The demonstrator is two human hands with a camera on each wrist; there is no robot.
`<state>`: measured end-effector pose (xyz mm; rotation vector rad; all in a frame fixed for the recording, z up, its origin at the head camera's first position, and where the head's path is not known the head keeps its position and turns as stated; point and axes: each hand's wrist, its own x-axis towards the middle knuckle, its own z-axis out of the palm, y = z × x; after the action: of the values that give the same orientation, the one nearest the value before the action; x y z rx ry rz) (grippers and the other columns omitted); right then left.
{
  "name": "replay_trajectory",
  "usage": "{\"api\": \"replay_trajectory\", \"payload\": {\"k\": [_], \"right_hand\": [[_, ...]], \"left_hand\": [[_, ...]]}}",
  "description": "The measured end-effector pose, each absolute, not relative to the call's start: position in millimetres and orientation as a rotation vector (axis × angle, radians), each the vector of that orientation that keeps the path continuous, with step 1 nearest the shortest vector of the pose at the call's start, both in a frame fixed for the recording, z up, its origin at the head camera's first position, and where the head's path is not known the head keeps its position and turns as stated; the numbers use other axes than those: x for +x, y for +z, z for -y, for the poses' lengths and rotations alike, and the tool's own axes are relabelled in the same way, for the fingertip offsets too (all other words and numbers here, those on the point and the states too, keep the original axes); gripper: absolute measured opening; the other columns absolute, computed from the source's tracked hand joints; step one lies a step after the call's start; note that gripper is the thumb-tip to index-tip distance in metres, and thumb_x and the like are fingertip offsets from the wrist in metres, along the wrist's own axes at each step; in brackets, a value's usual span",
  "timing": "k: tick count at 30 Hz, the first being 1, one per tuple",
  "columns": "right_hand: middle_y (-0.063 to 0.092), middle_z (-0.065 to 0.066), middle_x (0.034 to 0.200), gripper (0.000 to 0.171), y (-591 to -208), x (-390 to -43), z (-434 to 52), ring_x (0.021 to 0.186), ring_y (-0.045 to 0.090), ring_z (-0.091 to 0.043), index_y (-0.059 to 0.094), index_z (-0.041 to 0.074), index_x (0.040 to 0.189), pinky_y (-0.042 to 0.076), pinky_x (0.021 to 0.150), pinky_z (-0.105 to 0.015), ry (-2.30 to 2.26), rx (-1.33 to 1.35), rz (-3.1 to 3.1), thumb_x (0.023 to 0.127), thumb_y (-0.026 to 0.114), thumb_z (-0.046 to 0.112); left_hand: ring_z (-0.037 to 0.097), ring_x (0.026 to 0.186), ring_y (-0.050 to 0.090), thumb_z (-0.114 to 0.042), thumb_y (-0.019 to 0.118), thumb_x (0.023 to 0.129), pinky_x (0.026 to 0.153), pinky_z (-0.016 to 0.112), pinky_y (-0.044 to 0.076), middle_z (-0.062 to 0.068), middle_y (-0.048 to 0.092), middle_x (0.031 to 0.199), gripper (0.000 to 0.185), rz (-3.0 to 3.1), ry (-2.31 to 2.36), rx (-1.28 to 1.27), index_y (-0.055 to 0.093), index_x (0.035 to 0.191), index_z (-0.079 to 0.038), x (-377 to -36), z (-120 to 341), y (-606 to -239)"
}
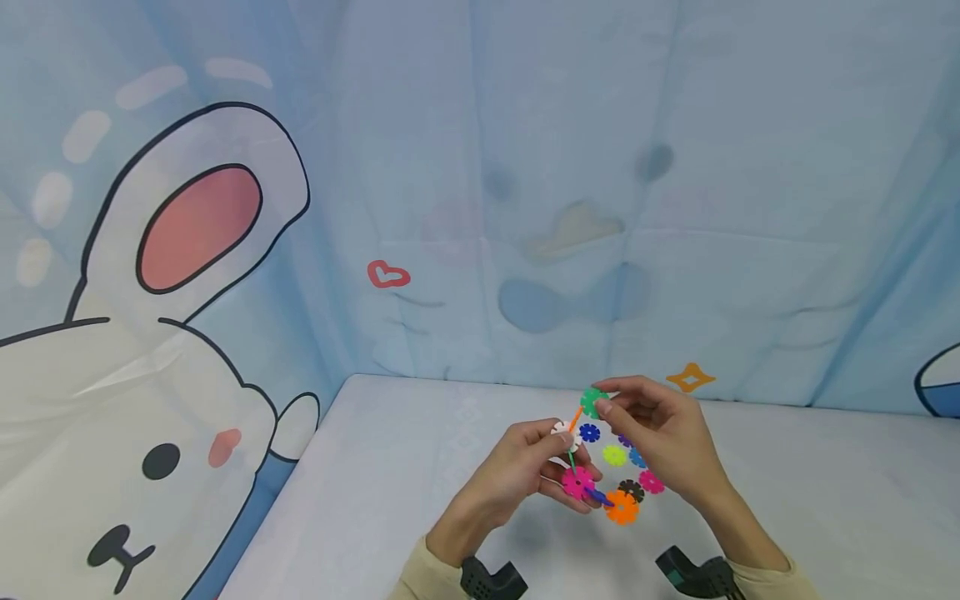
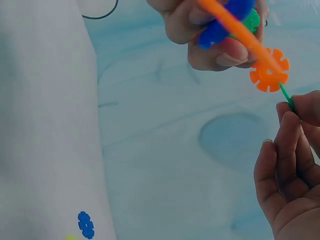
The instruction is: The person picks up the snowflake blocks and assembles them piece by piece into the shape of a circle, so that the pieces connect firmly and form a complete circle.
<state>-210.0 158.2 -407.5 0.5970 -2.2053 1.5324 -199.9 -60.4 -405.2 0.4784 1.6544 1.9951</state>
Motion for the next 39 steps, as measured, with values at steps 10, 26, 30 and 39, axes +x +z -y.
{"api": "replay_trajectory", "payload": {"k": [10,26,30,39], "right_hand": [[0.075,0.003,0.097,0.021,-406,-206,-166,0.076,0.068,-0.012,0.078,0.011,0.118,0.059,0.069,-0.024,1.482,0.662,2.275,0.100,0.071,0.004],[0.079,0.003,0.104,0.025,-406,-204,-163,0.079,0.069,-0.011,0.078,0.013,0.123,0.060,0.069,-0.023,1.487,0.747,2.288,0.101,0.069,0.003],[0.078,0.000,0.102,0.025,-407,-204,-161,0.082,0.071,-0.009,0.078,0.012,0.124,0.062,0.072,-0.024,1.486,0.739,2.297,0.102,0.069,0.004],[0.073,0.001,0.114,0.038,-412,-211,-159,0.088,0.069,-0.008,0.066,0.019,0.145,0.062,0.075,-0.024,1.385,0.775,2.367,0.107,0.063,0.012]], "left_hand": [[0.016,0.072,0.078,-0.020,0.049,0.112,0.069,0.041,0.067,0.007,0.075,0.089,0.030,-1.807,1.885,0.521,0.064,0.101,0.003,-194,61,-402],[0.020,0.076,0.080,-0.016,0.047,0.112,0.071,0.042,0.068,0.009,0.076,0.092,0.029,-1.772,1.816,0.551,0.063,0.103,0.006,-193,63,-400],[0.028,0.079,0.081,-0.016,0.047,0.110,0.071,0.043,0.068,0.011,0.077,0.093,0.027,-1.771,1.818,0.477,0.065,0.104,0.003,-193,61,-400],[0.041,0.080,0.080,-0.012,0.044,0.106,0.067,0.053,0.066,0.025,0.077,0.095,0.033,-1.764,1.873,0.424,0.060,0.134,-0.010,-205,66,-405]]}}
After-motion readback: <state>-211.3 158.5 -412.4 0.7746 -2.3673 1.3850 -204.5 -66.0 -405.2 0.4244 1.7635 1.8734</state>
